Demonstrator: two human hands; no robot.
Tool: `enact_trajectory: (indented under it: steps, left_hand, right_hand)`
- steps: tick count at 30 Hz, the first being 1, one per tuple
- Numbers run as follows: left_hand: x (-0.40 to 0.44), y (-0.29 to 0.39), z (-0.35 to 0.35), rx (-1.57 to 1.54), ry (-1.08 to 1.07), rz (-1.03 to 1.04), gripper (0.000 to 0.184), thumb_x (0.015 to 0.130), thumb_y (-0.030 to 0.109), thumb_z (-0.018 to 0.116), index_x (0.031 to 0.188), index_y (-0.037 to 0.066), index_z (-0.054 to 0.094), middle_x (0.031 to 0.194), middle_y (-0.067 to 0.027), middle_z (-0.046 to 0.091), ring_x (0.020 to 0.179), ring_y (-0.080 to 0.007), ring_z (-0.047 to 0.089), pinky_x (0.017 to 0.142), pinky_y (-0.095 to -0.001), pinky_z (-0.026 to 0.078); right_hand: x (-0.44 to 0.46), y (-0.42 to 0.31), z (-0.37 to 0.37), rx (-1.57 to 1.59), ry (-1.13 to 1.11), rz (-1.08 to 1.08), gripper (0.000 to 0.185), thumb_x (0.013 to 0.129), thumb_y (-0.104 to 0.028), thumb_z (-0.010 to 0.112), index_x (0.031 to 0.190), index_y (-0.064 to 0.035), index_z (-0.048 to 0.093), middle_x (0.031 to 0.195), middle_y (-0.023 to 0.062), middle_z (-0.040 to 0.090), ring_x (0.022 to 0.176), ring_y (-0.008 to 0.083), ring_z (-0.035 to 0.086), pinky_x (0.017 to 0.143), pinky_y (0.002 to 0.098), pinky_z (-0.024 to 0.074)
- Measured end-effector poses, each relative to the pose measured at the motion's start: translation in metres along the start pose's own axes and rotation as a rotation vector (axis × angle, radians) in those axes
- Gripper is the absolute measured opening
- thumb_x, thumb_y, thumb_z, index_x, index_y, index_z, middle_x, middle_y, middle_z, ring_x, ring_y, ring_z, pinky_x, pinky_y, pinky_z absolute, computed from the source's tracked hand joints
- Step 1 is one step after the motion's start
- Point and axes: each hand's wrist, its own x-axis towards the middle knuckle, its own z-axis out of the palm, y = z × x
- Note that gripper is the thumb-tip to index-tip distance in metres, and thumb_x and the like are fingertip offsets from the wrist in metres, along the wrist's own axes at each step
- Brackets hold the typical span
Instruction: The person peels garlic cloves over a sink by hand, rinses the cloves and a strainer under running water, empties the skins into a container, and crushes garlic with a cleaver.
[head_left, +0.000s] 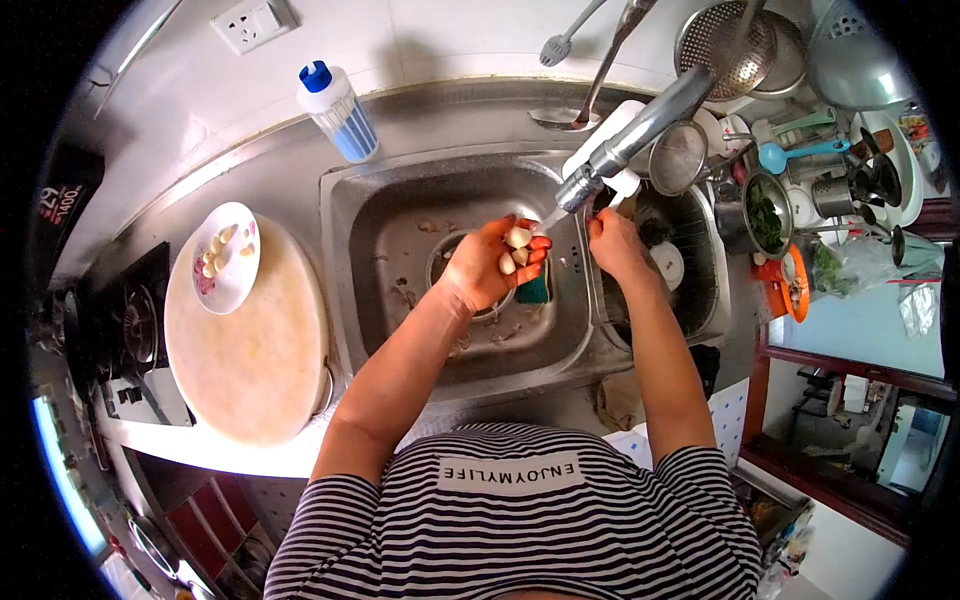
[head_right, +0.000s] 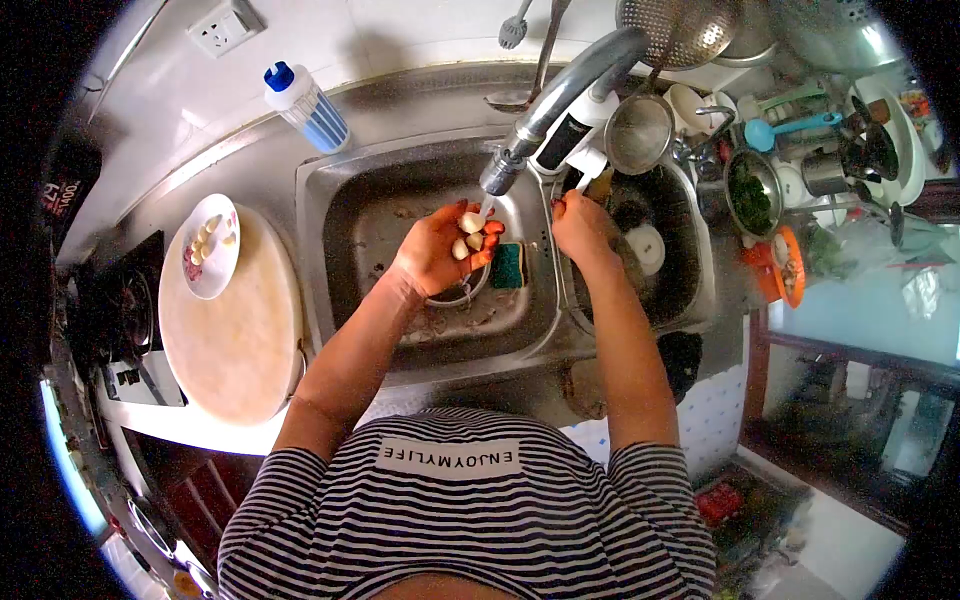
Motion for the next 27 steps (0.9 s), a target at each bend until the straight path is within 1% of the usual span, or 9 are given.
enact_trajectory:
  steps: [3,6,9,11,13,16,19,23,27]
  left_hand:
    - [0.013,0.001,-0.007,0.085,-0.017,-0.004,0.034,0.096,0.037,0.039,0.104,0.006,0.051,0.092,-0.0094,0.059,0.066,-0.0133,0.052,0.053,-0.0258,0.043]
    - [0.004,0.003,0.027,0.458,0.1,0.137,0.024,0.092,0.03,0.054,0.099,0.007,0.053,0.08,-0.0069,0.056,0.052,-0.0055,0.043,0.035,-0.0197,0.025]
    - [0.013,0.003,0.019,0.815,0.106,0.335,0.025,0.09,0.028,0.058,0.097,0.004,0.058,0.08,-0.0072,0.059,0.069,-0.0161,0.057,0.058,-0.0272,0.049]
    - [0.023,0.024,-0.026,1.617,-0.014,0.717,0.02,0.078,0.007,0.059,0.098,0.003,0.06,0.082,-0.0087,0.06,0.074,-0.0251,0.058,0.072,-0.032,0.049]
    - [-0.002,0.043,-0.021,0.869,0.257,0.235,0.015,0.078,0.008,0.059,0.093,0.005,0.059,0.078,-0.0075,0.057,0.067,-0.0249,0.055,0.066,-0.0323,0.048]
    - [-0.039,0.057,-0.019,0.83,0.235,0.149,0.013,0.087,0.016,0.053,0.085,0.004,0.055,0.069,0.0025,0.047,0.053,-0.013,0.043,0.049,-0.0259,0.038]
    - [-0.057,0.053,0.004,1.112,0.265,-0.022,0.016,0.088,0.018,0.05,0.088,0.003,0.056,0.071,0.0024,0.05,0.052,-0.0126,0.044,0.048,-0.024,0.037]
    - [-0.022,0.019,-0.013,1.57,-0.131,0.679,0.021,0.08,0.013,0.059,0.097,0.001,0.057,0.077,-0.0028,0.057,0.065,-0.0198,0.057,0.056,-0.0346,0.046]
    - [-0.014,0.015,0.038,2.254,-0.192,0.847,0.019,0.078,0.014,0.057,0.095,0.006,0.061,0.078,-0.0168,0.062,0.078,-0.0375,0.061,0.07,-0.0422,0.051]
  right_hand:
    - [-0.003,-0.01,0.001,-0.064,-0.091,0.007,0.02,0.087,-0.016,0.053,0.091,0.003,0.058,0.084,0.0216,0.063,0.077,0.0387,0.061,0.068,0.046,0.0477]
    - [-0.016,-0.031,0.014,0.773,-0.375,0.232,0.024,0.092,-0.017,0.05,0.1,0.0034,0.06,0.083,0.0125,0.065,0.069,0.019,0.063,0.062,0.0318,0.0498]
    - [-0.026,-0.085,0.008,1.305,-0.526,0.491,0.027,0.094,-0.023,0.046,0.097,-0.0014,0.062,0.085,0.0067,0.063,0.071,0.0138,0.06,0.057,0.0292,0.0479]
    - [-0.012,-0.097,0.019,1.192,-0.603,0.31,0.026,0.093,-0.024,0.047,0.095,-0.0035,0.062,0.085,0.0064,0.062,0.068,0.0113,0.056,0.056,0.0278,0.0454]
    - [0.001,-0.121,0.014,1.146,-0.728,0.336,0.023,0.088,-0.024,0.048,0.086,-0.0046,0.061,0.072,0.0038,0.056,0.065,0.013,0.053,0.055,0.0274,0.0423]
    - [0.014,-0.134,0.011,0.256,-0.55,-0.444,0.027,0.09,-0.019,0.043,0.102,-0.0003,0.058,0.089,0.0206,0.064,0.079,0.0331,0.064,0.07,0.0408,0.0515]
    - [-0.001,-0.133,0.001,0.276,-0.332,-0.361,0.022,0.085,-0.013,0.048,0.098,-0.0003,0.06,0.089,0.0227,0.063,0.084,0.037,0.061,0.073,0.0417,0.0489]
    - [-0.019,-0.105,-0.013,0.361,-0.409,-0.047,0.02,0.083,-0.013,0.058,0.098,-0.0004,0.058,0.081,0.0163,0.061,0.085,0.0293,0.063,0.076,0.0362,0.0491]
    - [-0.043,-0.054,0.032,0.762,-0.348,-0.176,0.028,0.082,-0.013,0.062,0.107,-0.0023,0.054,0.092,0.0091,0.06,0.093,0.0225,0.06,0.082,0.0319,0.0477]
